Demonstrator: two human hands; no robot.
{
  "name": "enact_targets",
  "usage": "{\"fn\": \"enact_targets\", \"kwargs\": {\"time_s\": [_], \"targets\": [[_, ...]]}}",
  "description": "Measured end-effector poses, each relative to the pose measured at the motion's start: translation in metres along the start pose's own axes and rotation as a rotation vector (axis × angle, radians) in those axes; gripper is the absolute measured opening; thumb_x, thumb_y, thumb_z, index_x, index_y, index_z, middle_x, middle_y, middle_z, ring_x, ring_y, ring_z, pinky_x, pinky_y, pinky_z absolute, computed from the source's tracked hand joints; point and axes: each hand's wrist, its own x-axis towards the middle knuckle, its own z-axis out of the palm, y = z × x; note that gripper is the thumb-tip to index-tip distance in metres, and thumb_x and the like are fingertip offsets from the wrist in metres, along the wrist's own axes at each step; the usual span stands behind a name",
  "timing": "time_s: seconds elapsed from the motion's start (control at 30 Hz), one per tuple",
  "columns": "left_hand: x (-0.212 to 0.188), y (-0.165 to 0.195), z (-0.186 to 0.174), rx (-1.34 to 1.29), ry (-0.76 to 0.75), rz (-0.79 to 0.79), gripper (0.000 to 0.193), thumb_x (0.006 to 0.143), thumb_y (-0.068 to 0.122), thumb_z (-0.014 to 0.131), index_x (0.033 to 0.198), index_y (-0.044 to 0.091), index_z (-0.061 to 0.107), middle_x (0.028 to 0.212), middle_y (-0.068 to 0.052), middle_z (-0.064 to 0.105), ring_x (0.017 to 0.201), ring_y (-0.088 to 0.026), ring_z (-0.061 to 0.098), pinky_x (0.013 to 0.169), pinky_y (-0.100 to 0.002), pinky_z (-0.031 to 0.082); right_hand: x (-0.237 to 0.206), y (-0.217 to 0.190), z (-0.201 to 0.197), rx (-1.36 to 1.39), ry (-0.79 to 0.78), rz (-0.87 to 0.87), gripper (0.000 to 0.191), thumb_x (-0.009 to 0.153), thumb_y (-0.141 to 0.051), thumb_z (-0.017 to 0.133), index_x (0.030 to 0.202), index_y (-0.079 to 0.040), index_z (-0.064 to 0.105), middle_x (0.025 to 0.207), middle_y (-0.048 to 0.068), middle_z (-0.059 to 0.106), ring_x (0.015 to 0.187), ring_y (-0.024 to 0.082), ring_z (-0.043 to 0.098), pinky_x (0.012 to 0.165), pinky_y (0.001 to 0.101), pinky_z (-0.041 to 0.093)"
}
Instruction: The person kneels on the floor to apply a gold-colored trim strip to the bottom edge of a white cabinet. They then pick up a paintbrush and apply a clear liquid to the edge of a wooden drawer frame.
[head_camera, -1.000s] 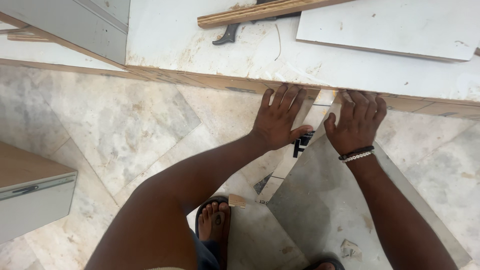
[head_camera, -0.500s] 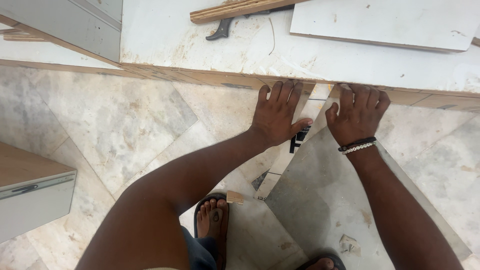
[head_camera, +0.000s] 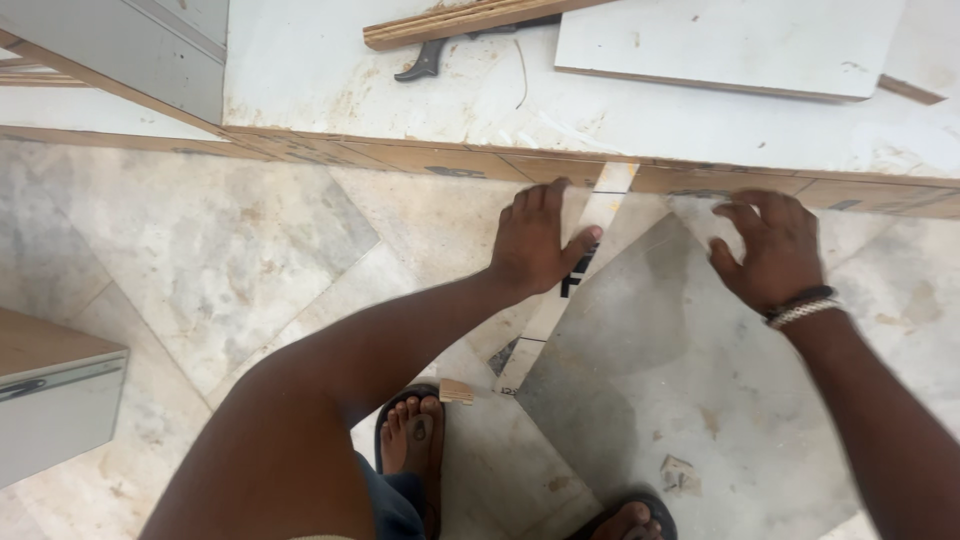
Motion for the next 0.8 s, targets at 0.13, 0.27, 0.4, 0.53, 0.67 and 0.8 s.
{"fn": "enact_targets", "kwargs": {"time_s": [0.13, 0.27, 0.4, 0.53, 0.67, 0.8], "targets": [[0.012, 0.007, 0.013, -0.476, -0.258, -0.263, 0.076, 0.098, 0.065, 0.054, 0.135, -0.001, 0.051, 0.118, -0.021, 0.067, 0.108, -0.028, 0.065, 0.095, -0.042, 0.053, -0.047, 0.044, -0.033, -0.107, -0.336, 0.111, 0.037, 0.087, -0.031, 0.074, 0.122, -0.019, 0.07, 0.128, 0.009, 0.067, 0.123, 0.031, 0.06, 0.106, 0.0468, 0.048], [0.011, 0.024, 0.022, -1.061, -0.414, -0.33, 0.039, 0.099, 0.035, 0.061, 0.107, -0.003, 0.064, 0.086, -0.015, 0.076, 0.07, -0.02, 0.071, 0.068, -0.035, 0.06, -0.096, 0.036, -0.02, 0.061, -0.28, 0.199, 0.039, 0.088, -0.031, 0.071, 0.124, -0.018, 0.069, 0.126, 0.01, 0.069, 0.117, 0.033, 0.065, 0.102, 0.045, 0.053], [0.009, 0.054, 0.027, -1.255, -0.28, -0.408, 0.027, 0.101, 0.023, 0.061, 0.1, -0.004, 0.061, 0.079, -0.015, 0.072, 0.062, -0.02, 0.068, 0.06, -0.035, 0.057, -0.114, 0.004, 0.01, 0.261, -0.279, 0.244, 0.041, 0.086, -0.029, 0.072, 0.124, -0.013, 0.068, 0.127, 0.012, 0.068, 0.114, 0.031, 0.066, 0.098, 0.0443, 0.053], [0.014, 0.071, 0.026, -1.33, -0.273, -0.554, 0.036, 0.105, 0.031, 0.05, 0.1, -0.002, 0.062, 0.078, -0.015, 0.072, 0.061, -0.021, 0.068, 0.06, -0.033, 0.057, -0.09, -0.022, 0.009, 0.461, -0.308, 0.369, 0.039, 0.093, -0.031, 0.067, 0.125, -0.009, 0.067, 0.12, 0.009, 0.073, 0.108, 0.025, 0.071, 0.093, 0.0401, 0.056], [0.02, 0.07, 0.022, -1.324, -0.267, -0.557, 0.041, 0.107, 0.032, 0.046, 0.1, -0.005, 0.061, 0.08, -0.016, 0.071, 0.059, -0.022, 0.068, 0.058, -0.035, 0.058, -0.028, -0.048, -0.002, 1.021, -0.163, 0.598, 0.04, 0.104, -0.036, 0.059, 0.124, -0.001, 0.066, 0.117, 0.012, 0.075, 0.108, 0.02, 0.073, 0.093, 0.0335, 0.059], [0.031, 0.072, 0.019, -1.27, -0.221, -0.556, 0.043, 0.108, 0.031, 0.045, 0.098, -0.006, 0.063, 0.08, -0.015, 0.071, 0.058, -0.021, 0.067, 0.056, -0.034, 0.058, 0.03, -0.073, -0.006, 1.046, -0.165, 0.624, 0.037, 0.104, -0.032, 0.056, 0.127, -0.004, 0.062, 0.118, 0.011, 0.073, 0.105, 0.02, 0.071, 0.089, 0.0333, 0.057]]}}
